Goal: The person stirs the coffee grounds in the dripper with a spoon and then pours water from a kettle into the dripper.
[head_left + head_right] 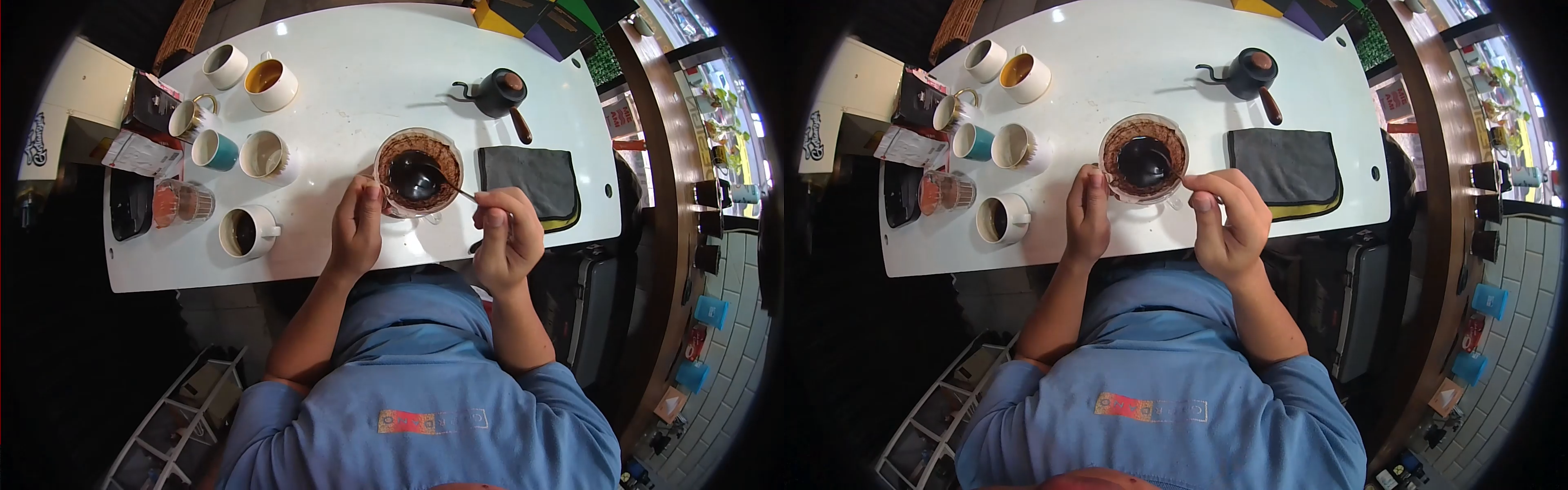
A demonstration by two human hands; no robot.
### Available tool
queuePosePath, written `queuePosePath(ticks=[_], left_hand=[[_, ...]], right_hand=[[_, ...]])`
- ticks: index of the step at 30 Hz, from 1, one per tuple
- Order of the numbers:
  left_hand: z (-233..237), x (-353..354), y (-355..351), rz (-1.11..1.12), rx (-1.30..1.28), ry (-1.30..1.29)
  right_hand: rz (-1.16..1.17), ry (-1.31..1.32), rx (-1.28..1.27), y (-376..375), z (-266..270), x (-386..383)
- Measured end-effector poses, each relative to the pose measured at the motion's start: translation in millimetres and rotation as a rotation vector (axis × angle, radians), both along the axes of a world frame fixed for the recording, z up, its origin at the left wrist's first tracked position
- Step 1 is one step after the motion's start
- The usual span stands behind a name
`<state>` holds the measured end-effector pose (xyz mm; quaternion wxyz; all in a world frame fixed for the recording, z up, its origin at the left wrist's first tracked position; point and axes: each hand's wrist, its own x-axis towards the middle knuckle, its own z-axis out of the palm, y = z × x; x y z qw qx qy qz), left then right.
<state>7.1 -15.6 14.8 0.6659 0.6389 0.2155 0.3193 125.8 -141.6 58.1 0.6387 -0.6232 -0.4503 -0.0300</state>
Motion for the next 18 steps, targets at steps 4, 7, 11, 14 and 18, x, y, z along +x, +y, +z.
queuePosePath(ticks=[4,7,11,14,18], left_hand=[[-6.3,-1.9,0.7,0.004,0.014,0.002],[-6.1,-1.9,0.6,0.005,0.004,0.009],[-5.7,-2.9,0.2,0.004,0.0,0.006],[-5.5,-1.8,-0.7,0.017,-0.033,0.01],[-3.5,2.0,-5.0,0.052,-0.042,-0.032]], right_hand=[[0.06,0.022,0.003,-1.0,-1.0,2.5],[0.078,-0.065,-0.065,1.3,-5.9,5.9],[0.081,-0.106,-0.033,5.1,-4.3,10.4],[0.081,-0.067,0.053,6.6,-1.5,14.8],[0.073,-0.064,-0.003,8.4,-1.6,23.7]])
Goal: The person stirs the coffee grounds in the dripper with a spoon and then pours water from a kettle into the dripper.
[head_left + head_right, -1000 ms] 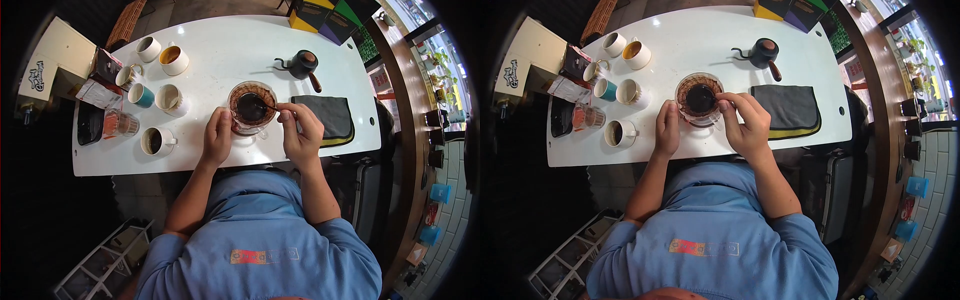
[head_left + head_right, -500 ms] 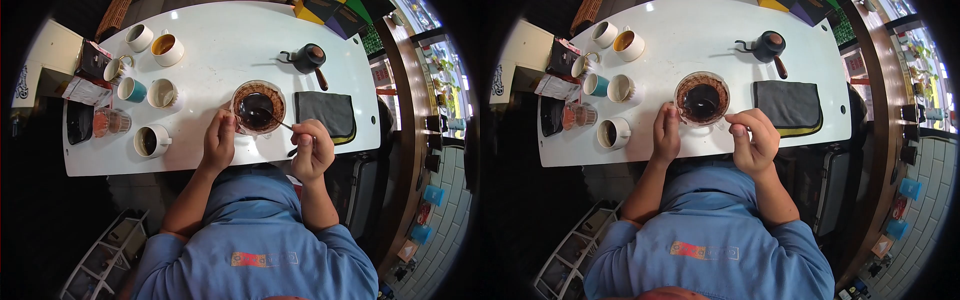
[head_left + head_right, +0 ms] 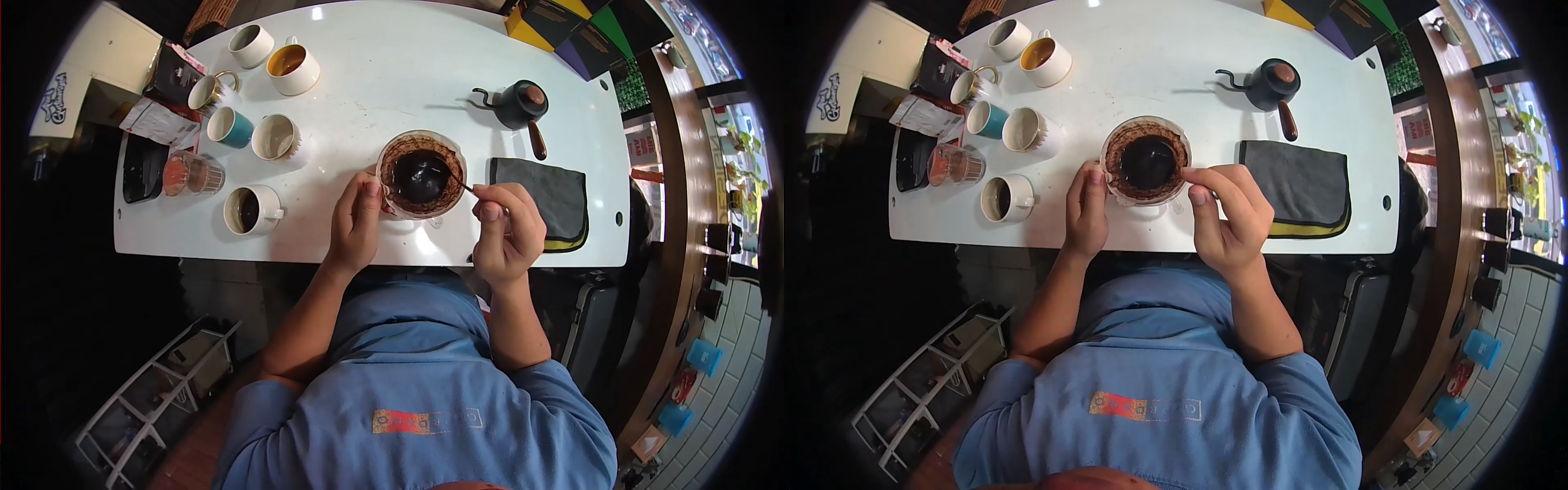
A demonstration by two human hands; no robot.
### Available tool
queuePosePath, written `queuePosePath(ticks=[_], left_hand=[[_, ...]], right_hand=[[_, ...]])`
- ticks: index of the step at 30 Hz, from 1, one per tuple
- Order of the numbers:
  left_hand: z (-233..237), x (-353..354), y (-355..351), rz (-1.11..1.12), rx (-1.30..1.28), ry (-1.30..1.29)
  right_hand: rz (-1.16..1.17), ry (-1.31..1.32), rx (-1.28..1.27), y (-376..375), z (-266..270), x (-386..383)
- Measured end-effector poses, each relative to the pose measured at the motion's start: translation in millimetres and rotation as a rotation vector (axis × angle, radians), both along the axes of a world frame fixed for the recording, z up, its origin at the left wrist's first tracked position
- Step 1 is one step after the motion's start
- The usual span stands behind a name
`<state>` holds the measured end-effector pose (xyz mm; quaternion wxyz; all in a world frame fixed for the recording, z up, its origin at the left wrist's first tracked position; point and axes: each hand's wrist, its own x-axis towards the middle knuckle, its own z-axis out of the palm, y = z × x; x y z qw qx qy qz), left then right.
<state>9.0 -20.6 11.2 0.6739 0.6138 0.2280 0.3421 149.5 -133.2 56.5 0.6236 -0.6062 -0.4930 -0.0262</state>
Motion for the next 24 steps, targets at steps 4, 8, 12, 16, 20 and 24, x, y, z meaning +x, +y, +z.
queuePosePath(ticks=[4,8,12,16,20,24], left_hand=[[5.0,1.1,-4.3,0.076,-0.007,0.061],[8.9,5.0,-8.0,0.151,-0.017,0.077],[4.7,3.8,-11.7,0.17,-0.065,0.049],[-0.6,4.8,-14.0,0.207,-0.069,-0.001],[-2.2,12.1,-18.2,0.267,-0.034,-0.004],[-9.3,11.4,-20.1,0.293,-0.101,-0.072]], right_hand=[[0.064,0.091,-0.065,1.1,-1.7,7.2],[0.136,0.063,-0.012,-1.4,4.0,16.3],[0.249,0.142,-0.024,-7.3,9.1,20.7],[0.358,0.187,-0.118,-10.6,11.7,25.4],[0.394,0.178,-0.2,-9.3,15.2,31.0],[0.39,0.1,-0.182,-8.6,10.1,38.4]])
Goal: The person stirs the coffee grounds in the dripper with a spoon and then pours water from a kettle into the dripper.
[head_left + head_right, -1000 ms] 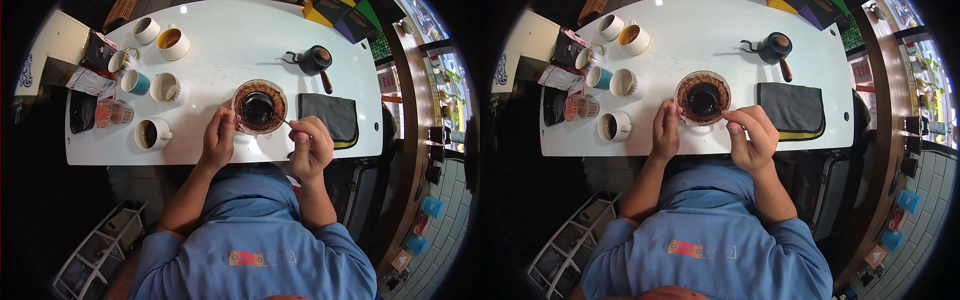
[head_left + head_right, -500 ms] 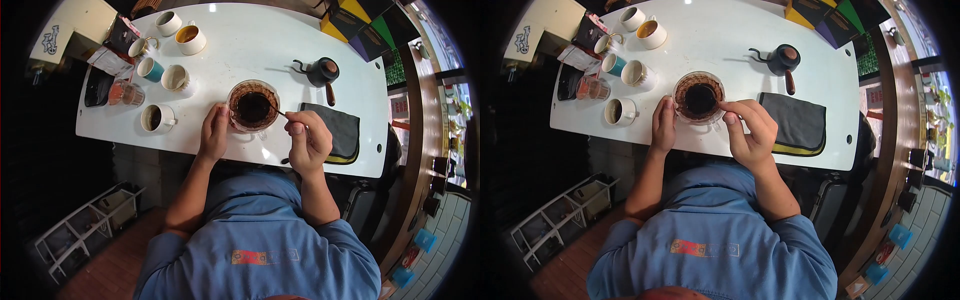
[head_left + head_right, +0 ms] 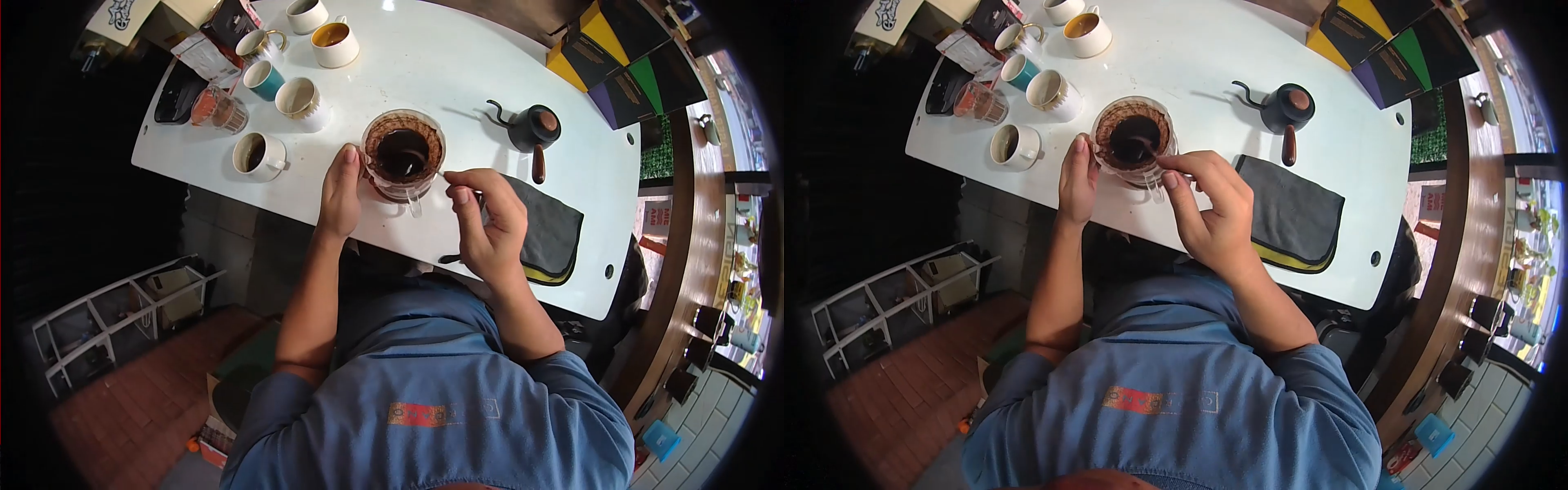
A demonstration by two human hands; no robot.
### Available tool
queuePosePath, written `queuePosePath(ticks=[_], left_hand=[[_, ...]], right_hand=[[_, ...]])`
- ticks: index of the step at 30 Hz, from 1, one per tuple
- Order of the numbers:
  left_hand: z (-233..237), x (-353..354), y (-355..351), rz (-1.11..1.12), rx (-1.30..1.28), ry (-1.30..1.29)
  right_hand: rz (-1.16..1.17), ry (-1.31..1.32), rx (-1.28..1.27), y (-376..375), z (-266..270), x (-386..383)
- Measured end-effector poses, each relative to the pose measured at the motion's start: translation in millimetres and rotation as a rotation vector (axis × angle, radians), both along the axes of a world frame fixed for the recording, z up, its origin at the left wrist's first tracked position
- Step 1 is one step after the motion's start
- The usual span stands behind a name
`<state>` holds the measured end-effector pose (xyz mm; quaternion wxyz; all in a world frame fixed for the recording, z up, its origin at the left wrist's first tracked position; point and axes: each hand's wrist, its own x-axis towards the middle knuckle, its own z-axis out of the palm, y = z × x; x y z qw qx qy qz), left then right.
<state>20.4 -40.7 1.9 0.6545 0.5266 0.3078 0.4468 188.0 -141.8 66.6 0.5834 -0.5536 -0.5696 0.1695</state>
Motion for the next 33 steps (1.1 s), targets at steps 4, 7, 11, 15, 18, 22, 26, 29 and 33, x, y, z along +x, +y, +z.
queuePosePath(ticks=[4,7,11,15,18,22,26,29,33], left_hand=[[2.6,1.9,-1.3,-0.012,0.036,0.007],[6.5,3.6,-3.0,-0.001,0.034,0.006],[4.4,-0.9,-2.7,0.013,0.091,0.115],[8.7,0.1,-2.3,-0.026,0.11,0.072],[12.6,-4.1,1.3,-0.106,0.055,0.052],[10.3,-9.3,7.4,-0.178,0.088,0.078],[8.2,-9.8,10.3,-0.222,0.082,0.089],[15.3,-13.5,11.0,-0.277,0.107,0.095],[14.1,-16.3,16.1,-0.349,0.104,0.087]], right_hand=[[-0.049,0.036,0.052,-0.9,-2.4,4.5],[-0.052,0.028,0.057,2.1,-4.3,5.9],[-0.02,0.003,0.027,4.1,-4.9,2.1],[-0.054,0.076,-0.004,1.8,-2.0,-6.1],[-0.102,0.155,0.017,-2.4,2.5,-12.5],[-0.14,0.079,0.036,-1.5,3.6,-16.6],[-0.175,-0.019,0.001,4.6,5.9,-26.1],[-0.241,-0.021,0.0,5.7,4.7,-31.1],[-0.331,0.039,0.087,8.4,-0.3,-33.7]])
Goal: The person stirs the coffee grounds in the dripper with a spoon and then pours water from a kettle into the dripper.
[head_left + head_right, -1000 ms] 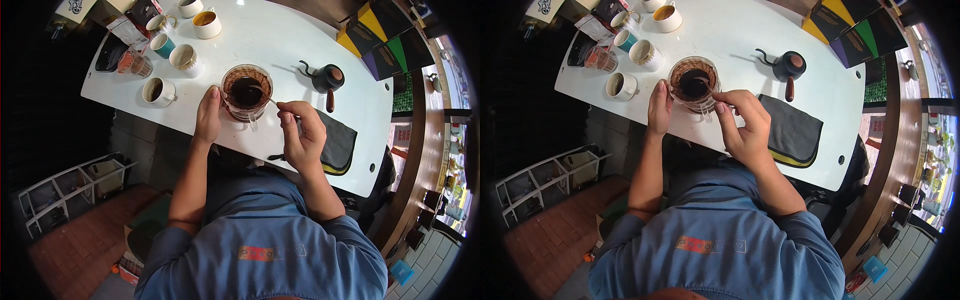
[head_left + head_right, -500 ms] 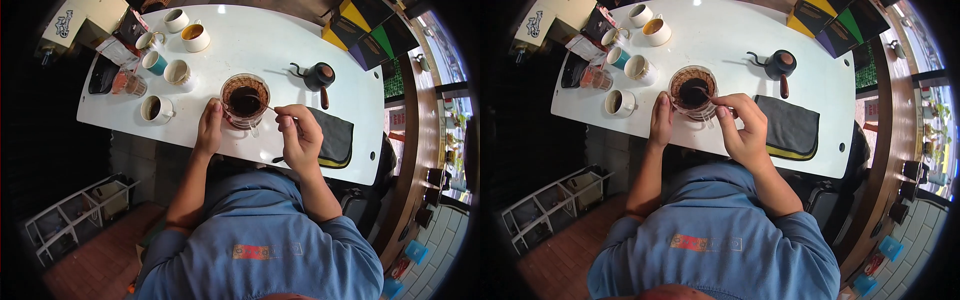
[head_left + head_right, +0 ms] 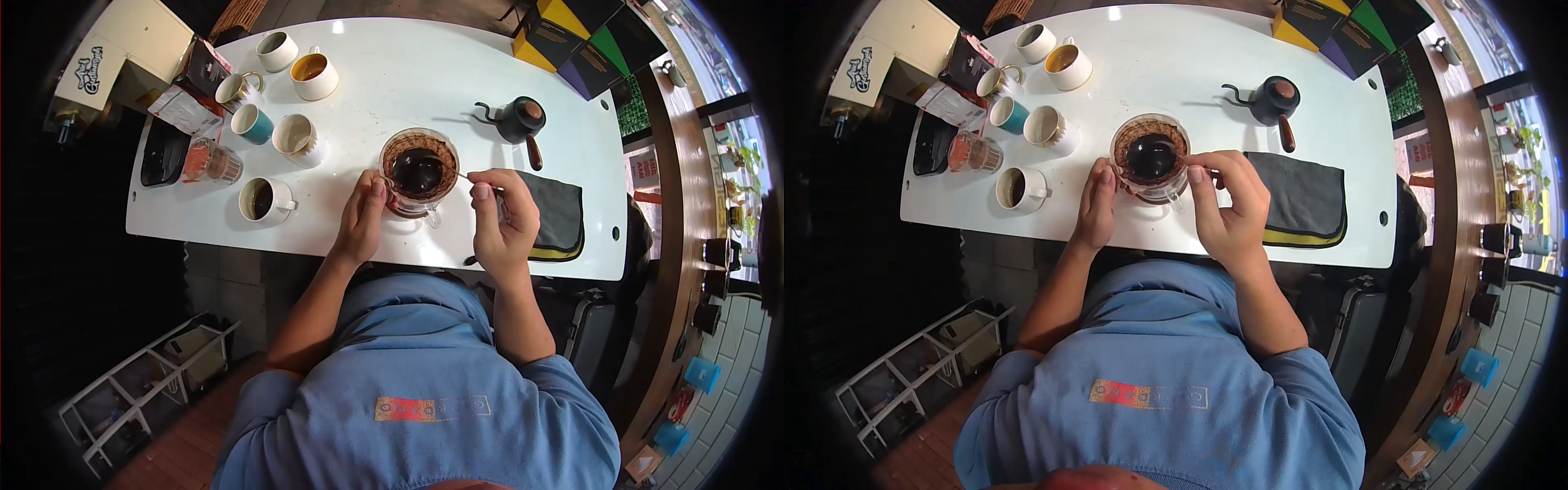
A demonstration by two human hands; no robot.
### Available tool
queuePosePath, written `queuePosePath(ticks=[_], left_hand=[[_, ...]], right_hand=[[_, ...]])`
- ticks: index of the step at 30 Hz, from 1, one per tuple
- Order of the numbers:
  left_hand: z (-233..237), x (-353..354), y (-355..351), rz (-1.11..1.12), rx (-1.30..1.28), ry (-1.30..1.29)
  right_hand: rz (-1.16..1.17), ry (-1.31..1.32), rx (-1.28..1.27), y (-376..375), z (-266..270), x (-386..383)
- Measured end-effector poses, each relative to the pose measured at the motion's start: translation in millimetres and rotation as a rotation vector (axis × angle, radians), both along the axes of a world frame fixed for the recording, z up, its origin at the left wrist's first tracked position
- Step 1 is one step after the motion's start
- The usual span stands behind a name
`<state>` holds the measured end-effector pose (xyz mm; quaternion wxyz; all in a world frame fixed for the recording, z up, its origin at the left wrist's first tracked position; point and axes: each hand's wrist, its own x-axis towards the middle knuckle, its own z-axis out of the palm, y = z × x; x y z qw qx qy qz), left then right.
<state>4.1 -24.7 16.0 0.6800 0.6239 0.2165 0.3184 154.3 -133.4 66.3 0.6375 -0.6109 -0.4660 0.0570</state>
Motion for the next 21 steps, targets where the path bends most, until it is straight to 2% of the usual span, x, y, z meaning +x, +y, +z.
queuePosePath(ticks=[9,12,14,15,17,21], left_hand=[[-6.0,-1.0,2.9,-0.044,-0.035,-0.043],[-4.5,-0.1,1.4,-0.041,-0.061,-0.042],[-5.8,-0.9,2.6,-0.04,-0.055,-0.037],[-6.3,-1.0,3.1,-0.038,-0.044,-0.035],[-5.0,-0.7,2.1,-0.029,-0.044,-0.03],[1.5,-1.5,0.8,-0.003,0.01,0.017]], right_hand=[[-0.036,-0.113,-0.066,6.6,-5.1,-5.9],[-0.077,0.043,-0.071,7.4,-14.0,-14.3],[-0.06,0.307,-0.01,7.7,-17.9,-18.9],[-0.06,0.307,-0.015,7.1,-17.7,-20.7],[-0.016,0.507,0.056,6.1,-16.2,-22.9],[0.003,0.536,0.046,0.4,-14.7,-17.5]])
